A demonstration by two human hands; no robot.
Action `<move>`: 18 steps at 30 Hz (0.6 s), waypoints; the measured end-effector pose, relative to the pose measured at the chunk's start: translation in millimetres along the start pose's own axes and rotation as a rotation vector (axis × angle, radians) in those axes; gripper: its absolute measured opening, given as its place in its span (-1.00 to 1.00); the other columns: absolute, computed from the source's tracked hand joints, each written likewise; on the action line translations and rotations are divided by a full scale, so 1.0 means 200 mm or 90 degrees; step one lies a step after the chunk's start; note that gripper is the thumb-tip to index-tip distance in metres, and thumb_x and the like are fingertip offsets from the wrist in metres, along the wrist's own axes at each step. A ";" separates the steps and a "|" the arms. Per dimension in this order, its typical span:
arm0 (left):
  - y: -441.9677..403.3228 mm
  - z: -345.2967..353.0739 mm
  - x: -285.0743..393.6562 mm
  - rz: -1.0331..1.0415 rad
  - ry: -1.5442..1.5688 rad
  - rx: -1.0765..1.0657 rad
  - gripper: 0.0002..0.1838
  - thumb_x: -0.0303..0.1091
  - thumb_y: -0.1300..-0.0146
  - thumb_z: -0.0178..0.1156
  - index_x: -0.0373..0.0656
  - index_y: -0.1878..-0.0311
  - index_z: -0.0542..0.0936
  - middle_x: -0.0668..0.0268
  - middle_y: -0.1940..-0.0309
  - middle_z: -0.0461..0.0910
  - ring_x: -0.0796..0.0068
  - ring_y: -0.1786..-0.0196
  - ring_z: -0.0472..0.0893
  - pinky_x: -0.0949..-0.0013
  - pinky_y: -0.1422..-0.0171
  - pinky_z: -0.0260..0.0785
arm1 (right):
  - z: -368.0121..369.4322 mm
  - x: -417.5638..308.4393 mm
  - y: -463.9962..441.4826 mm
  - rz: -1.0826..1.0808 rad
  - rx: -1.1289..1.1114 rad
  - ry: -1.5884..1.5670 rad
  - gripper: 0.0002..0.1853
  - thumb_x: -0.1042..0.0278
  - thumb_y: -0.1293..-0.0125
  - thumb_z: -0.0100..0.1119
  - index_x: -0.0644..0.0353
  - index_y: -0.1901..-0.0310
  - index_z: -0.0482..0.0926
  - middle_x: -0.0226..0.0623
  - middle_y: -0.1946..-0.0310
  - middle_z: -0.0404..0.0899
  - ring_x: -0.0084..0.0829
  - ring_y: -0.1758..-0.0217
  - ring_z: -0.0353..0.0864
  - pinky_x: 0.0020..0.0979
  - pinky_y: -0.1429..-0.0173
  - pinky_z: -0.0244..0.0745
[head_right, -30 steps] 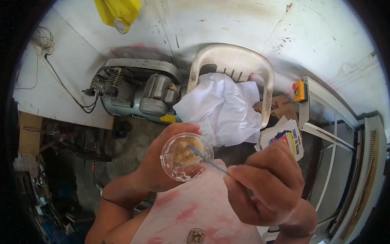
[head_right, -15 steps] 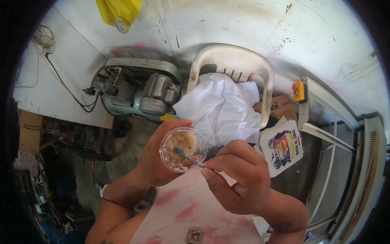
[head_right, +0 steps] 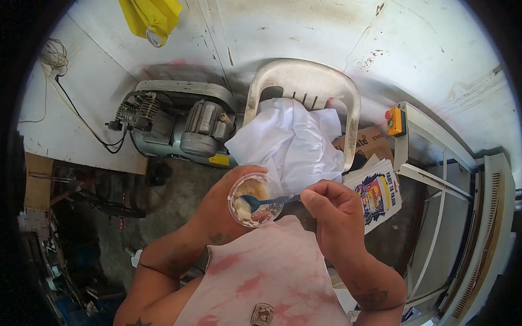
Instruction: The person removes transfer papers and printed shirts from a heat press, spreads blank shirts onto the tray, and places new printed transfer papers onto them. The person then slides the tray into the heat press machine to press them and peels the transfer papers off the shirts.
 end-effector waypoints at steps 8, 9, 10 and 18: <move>-0.02 0.02 0.02 0.004 0.058 -0.012 -0.29 -0.25 0.02 0.44 -0.13 -0.21 0.35 0.12 -0.03 0.45 0.10 -0.08 0.48 0.18 -0.18 0.33 | -0.03 -0.10 0.06 -0.436 -0.052 0.476 -0.93 0.63 -0.11 0.25 0.35 0.33 0.60 -0.30 0.42 0.50 -0.55 0.41 0.45 -0.51 0.35 0.34; -0.03 0.02 0.02 0.025 0.048 -0.009 -0.28 -0.26 0.03 0.45 -0.13 -0.21 0.36 0.12 -0.03 0.45 0.12 -0.08 0.49 0.19 -0.17 0.34 | -0.03 -0.11 0.06 -0.472 -0.054 0.498 -0.91 0.63 -0.09 0.26 0.34 0.33 0.61 -0.28 0.43 0.50 -0.52 0.43 0.45 -0.49 0.37 0.34; -0.04 0.02 0.03 0.045 0.040 -0.007 -0.28 -0.28 0.05 0.46 -0.13 -0.21 0.36 0.12 -0.04 0.45 0.13 -0.07 0.50 0.20 -0.17 0.35 | -0.03 -0.11 0.06 -0.506 -0.057 0.521 -0.89 0.64 -0.07 0.28 0.33 0.33 0.61 -0.27 0.43 0.50 -0.49 0.44 0.46 -0.48 0.40 0.34; -0.05 0.02 0.05 0.055 0.009 -0.007 -0.28 -0.31 0.05 0.47 -0.15 -0.20 0.37 0.18 -0.03 0.46 0.25 -0.08 0.48 0.28 -0.17 0.36 | -0.05 -0.12 0.04 -0.578 -0.070 0.601 -0.87 0.63 -0.01 0.30 0.31 0.35 0.62 -0.22 0.46 0.52 -0.38 0.47 0.47 -0.44 0.41 0.34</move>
Point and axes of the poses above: each hand's wrist, its own y-axis away from the middle knuckle, its own z-axis out of the palm, x = y × z, the point moved 1 cm from there along -y, towards the middle knuckle
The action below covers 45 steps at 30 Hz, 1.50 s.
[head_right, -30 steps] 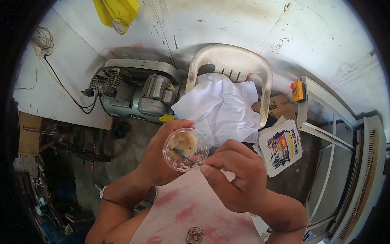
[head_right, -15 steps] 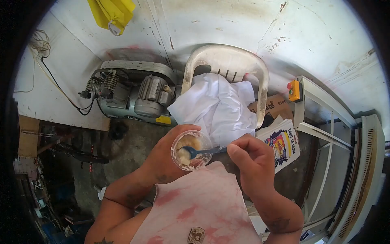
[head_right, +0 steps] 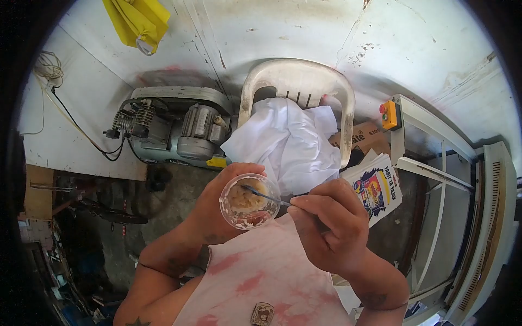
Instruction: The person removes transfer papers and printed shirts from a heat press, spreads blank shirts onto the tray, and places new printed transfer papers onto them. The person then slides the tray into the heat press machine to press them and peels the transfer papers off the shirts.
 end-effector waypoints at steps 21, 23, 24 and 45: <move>0.09 -0.02 -0.08 -0.043 -0.018 0.032 -0.30 -0.20 0.05 0.43 -0.17 -0.17 0.37 0.09 0.01 0.47 0.06 -0.09 0.46 0.15 -0.19 0.30 | 0.16 0.03 0.09 0.486 -0.018 -0.535 -0.93 0.52 -0.20 0.19 0.34 0.35 0.60 -0.46 0.46 0.50 -0.70 0.48 0.35 -0.58 0.41 0.22; 0.09 -0.02 -0.10 -0.056 -0.012 0.030 -0.30 -0.20 0.05 0.43 -0.17 -0.17 0.37 0.08 0.01 0.47 0.06 -0.09 0.46 0.15 -0.18 0.31 | 0.17 0.06 0.10 0.609 0.017 -0.635 -0.93 0.52 -0.22 0.18 0.35 0.34 0.59 -0.48 0.47 0.49 -0.73 0.46 0.33 -0.62 0.36 0.20; 0.09 -0.01 -0.10 -0.060 -0.013 0.032 -0.30 -0.20 0.05 0.43 -0.17 -0.17 0.37 0.08 0.01 0.47 0.05 -0.09 0.46 0.15 -0.19 0.31 | 0.18 0.07 0.10 0.611 0.032 -0.650 -0.92 0.51 -0.22 0.18 0.35 0.34 0.59 -0.47 0.48 0.49 -0.73 0.46 0.32 -0.62 0.35 0.19; 0.35 0.32 -0.40 -0.063 0.176 0.117 -0.32 -0.27 0.11 0.40 -0.25 -0.11 0.39 0.00 0.06 0.52 0.00 -0.07 0.50 0.17 -0.14 0.34 | 0.28 0.55 0.36 0.421 -0.173 -0.609 -0.68 0.32 -0.18 0.25 0.21 0.11 0.38 -0.41 0.27 0.36 -0.52 0.25 0.40 -0.45 0.17 0.35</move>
Point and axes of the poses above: each hand's wrist, its own y-axis away from the middle knuckle, its own z-axis out of the palm, x = y × z, the point moved 1 cm from there along -y, towards the middle knuckle
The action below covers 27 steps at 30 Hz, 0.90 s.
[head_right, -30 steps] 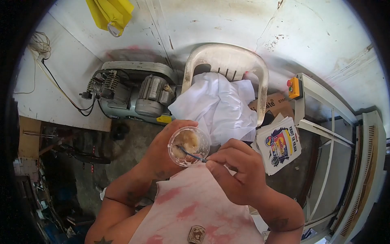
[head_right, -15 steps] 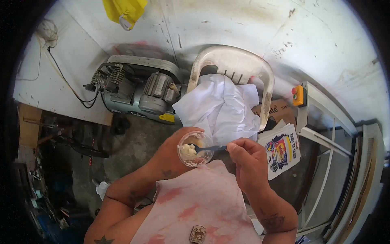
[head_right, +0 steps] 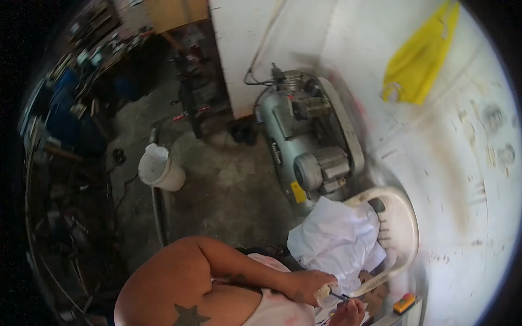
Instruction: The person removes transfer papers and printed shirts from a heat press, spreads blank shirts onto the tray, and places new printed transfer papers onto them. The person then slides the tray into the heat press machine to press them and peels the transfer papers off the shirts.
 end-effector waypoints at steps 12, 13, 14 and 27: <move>0.17 -0.04 -0.02 0.024 0.030 0.066 -0.33 -0.34 0.19 0.38 -0.26 -0.07 0.38 -0.01 0.08 0.52 -0.01 -0.05 0.52 0.16 -0.13 0.35 | 0.16 -0.07 -0.02 0.049 -0.082 0.039 -0.69 0.41 -0.32 0.16 0.35 -0.03 0.42 -0.22 0.17 0.47 -0.44 0.22 0.44 -0.38 0.11 0.43; 0.17 -0.04 -0.03 0.022 0.030 0.062 -0.33 -0.34 0.18 0.38 -0.26 -0.07 0.37 -0.02 0.07 0.52 -0.02 -0.06 0.51 0.15 -0.14 0.34 | 0.20 -0.08 -0.02 0.071 -0.036 0.049 -0.68 0.41 -0.31 0.17 0.35 -0.04 0.41 -0.22 0.19 0.47 -0.44 0.23 0.44 -0.36 0.13 0.44; 0.17 -0.04 -0.05 0.018 0.030 0.055 -0.33 -0.34 0.18 0.38 -0.26 -0.08 0.37 -0.03 0.07 0.51 -0.02 -0.08 0.50 0.15 -0.16 0.33 | 0.29 -0.12 -0.02 0.094 0.013 0.057 -0.66 0.40 -0.30 0.18 0.36 -0.04 0.40 -0.23 0.20 0.47 -0.44 0.23 0.44 -0.35 0.14 0.44; 0.05 -0.33 0.31 -0.026 -0.081 0.048 -0.28 -0.43 0.06 0.47 -0.17 -0.22 0.38 0.20 -0.04 0.46 0.40 -0.13 0.49 0.34 -0.22 0.35 | 0.45 -0.38 -0.15 0.043 0.054 -0.096 -0.93 0.51 -0.20 0.15 0.33 0.38 0.54 -0.50 0.51 0.39 -0.65 0.46 0.26 -0.55 0.33 0.19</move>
Point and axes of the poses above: each hand's wrist, its own y-axis away from the middle knuckle, its own z-axis out of the palm, x = y × z, the point moved 1 cm from there along -y, towards the middle knuckle
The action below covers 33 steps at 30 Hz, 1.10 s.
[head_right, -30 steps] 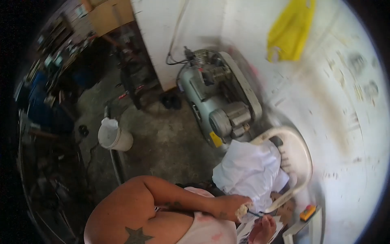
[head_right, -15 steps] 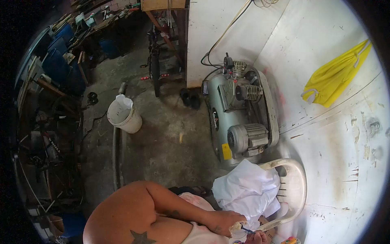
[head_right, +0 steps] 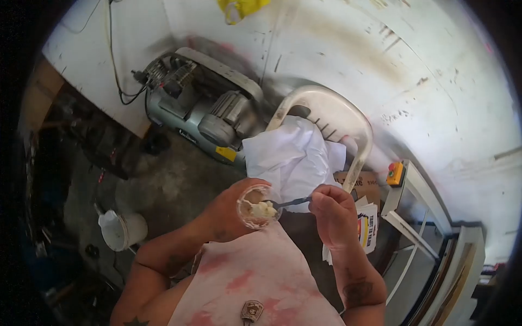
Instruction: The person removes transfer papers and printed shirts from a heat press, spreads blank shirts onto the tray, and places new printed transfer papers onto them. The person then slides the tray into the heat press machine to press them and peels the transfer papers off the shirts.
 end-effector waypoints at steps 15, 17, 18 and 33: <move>0.00 0.07 0.32 0.249 0.046 -0.351 -0.30 -0.27 0.04 0.46 -0.12 -0.20 0.41 0.19 -0.09 0.44 0.20 -0.19 0.42 0.20 -0.28 0.29 | 0.19 -0.55 0.20 -0.014 -0.255 -0.016 -0.84 0.43 -0.09 0.24 0.36 0.50 0.55 -0.23 0.51 0.50 -0.50 0.41 0.40 -0.46 0.28 0.24; 0.01 0.07 0.38 0.283 0.035 -0.392 -0.30 -0.28 0.04 0.47 -0.11 -0.21 0.41 0.20 -0.09 0.44 0.21 -0.20 0.42 0.20 -0.29 0.28 | 0.24 -0.62 0.23 -0.014 -0.264 -0.016 -0.83 0.43 -0.02 0.26 0.37 0.54 0.54 -0.18 0.56 0.49 -0.46 0.48 0.39 -0.44 0.35 0.21; -0.02 0.08 0.41 0.289 0.044 -0.383 -0.37 -0.28 0.01 0.44 -0.13 -0.16 0.45 0.19 -0.05 0.47 0.22 -0.17 0.45 0.22 -0.24 0.31 | 0.30 -0.64 0.26 -0.015 -0.245 -0.043 -0.83 0.43 0.03 0.26 0.37 0.58 0.54 -0.12 0.60 0.48 -0.42 0.55 0.37 -0.40 0.41 0.18; -0.17 0.25 0.21 0.009 0.070 -0.337 -0.23 -0.37 0.01 0.48 -0.20 -0.28 0.30 0.17 -0.08 0.46 0.38 -0.16 0.47 0.32 -0.25 0.32 | -0.08 -0.63 0.30 -0.174 -0.023 0.122 -0.86 0.42 -0.05 0.27 0.29 0.52 0.54 -0.29 0.55 0.48 -0.55 0.49 0.38 -0.50 0.40 0.17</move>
Point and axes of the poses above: each hand's wrist, its own y-axis away from the middle knuckle, its own z-axis out of the palm, x = y × z, the point moved 1 cm from there along -y, towards the middle knuckle
